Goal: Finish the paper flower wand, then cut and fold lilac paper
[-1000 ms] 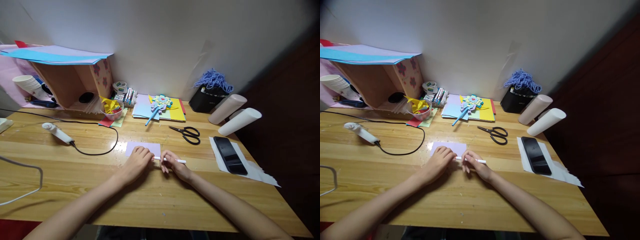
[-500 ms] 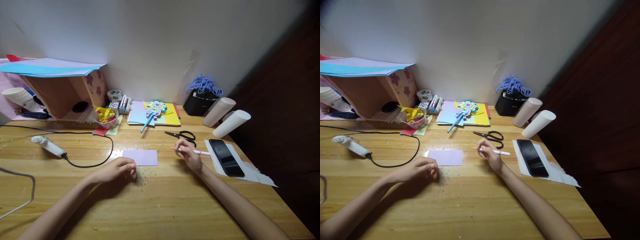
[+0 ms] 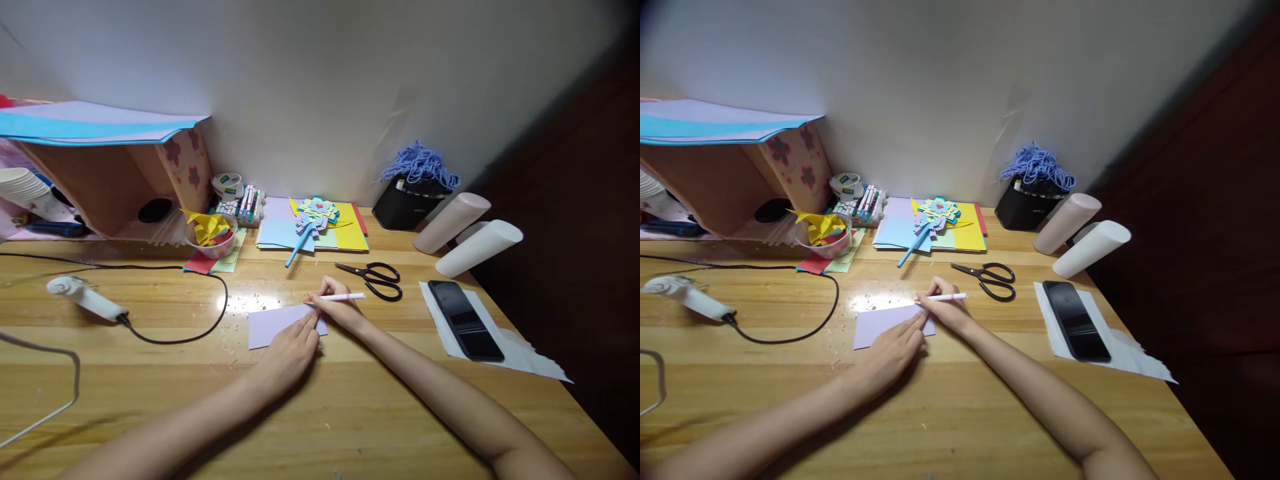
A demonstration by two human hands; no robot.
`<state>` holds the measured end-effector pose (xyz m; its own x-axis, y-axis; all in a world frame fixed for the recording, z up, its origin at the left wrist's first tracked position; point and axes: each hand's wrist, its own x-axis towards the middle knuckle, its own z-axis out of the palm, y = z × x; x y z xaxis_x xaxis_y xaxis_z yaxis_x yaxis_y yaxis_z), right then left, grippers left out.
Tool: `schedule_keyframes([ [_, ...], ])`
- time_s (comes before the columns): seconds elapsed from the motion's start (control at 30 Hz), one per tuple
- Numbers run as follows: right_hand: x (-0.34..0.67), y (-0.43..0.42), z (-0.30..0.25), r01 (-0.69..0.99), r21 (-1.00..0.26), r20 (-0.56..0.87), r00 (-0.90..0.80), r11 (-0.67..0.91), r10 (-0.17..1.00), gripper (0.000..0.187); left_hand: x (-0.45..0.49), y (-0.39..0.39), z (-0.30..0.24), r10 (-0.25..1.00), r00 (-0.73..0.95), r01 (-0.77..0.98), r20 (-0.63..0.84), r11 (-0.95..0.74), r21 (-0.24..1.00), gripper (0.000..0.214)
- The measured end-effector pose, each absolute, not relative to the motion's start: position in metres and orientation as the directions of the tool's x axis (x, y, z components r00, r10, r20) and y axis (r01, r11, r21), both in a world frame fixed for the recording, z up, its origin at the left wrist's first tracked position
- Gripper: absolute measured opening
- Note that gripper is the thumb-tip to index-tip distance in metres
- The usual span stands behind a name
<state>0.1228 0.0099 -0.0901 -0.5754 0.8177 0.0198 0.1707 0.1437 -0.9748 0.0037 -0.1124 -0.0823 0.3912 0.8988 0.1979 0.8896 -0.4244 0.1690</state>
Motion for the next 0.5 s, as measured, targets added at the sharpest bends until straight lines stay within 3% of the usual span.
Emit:
schedule_keyframes([
  [0.17,0.1242,0.0106,-0.0919,0.219,-0.958,0.062,-0.479,0.188,0.876,0.033,0.0024,-0.1094,-0.0817,0.874,0.411,0.884,0.258,-0.451,0.12,0.014],
  [0.5,0.1264,0.0074,-0.0887,0.235,-0.952,0.046,-0.527,0.198,0.849,0.03,0.0004,-0.1065,-0.0815,0.873,0.425,0.885,0.239,-0.456,0.092,0.012],
])
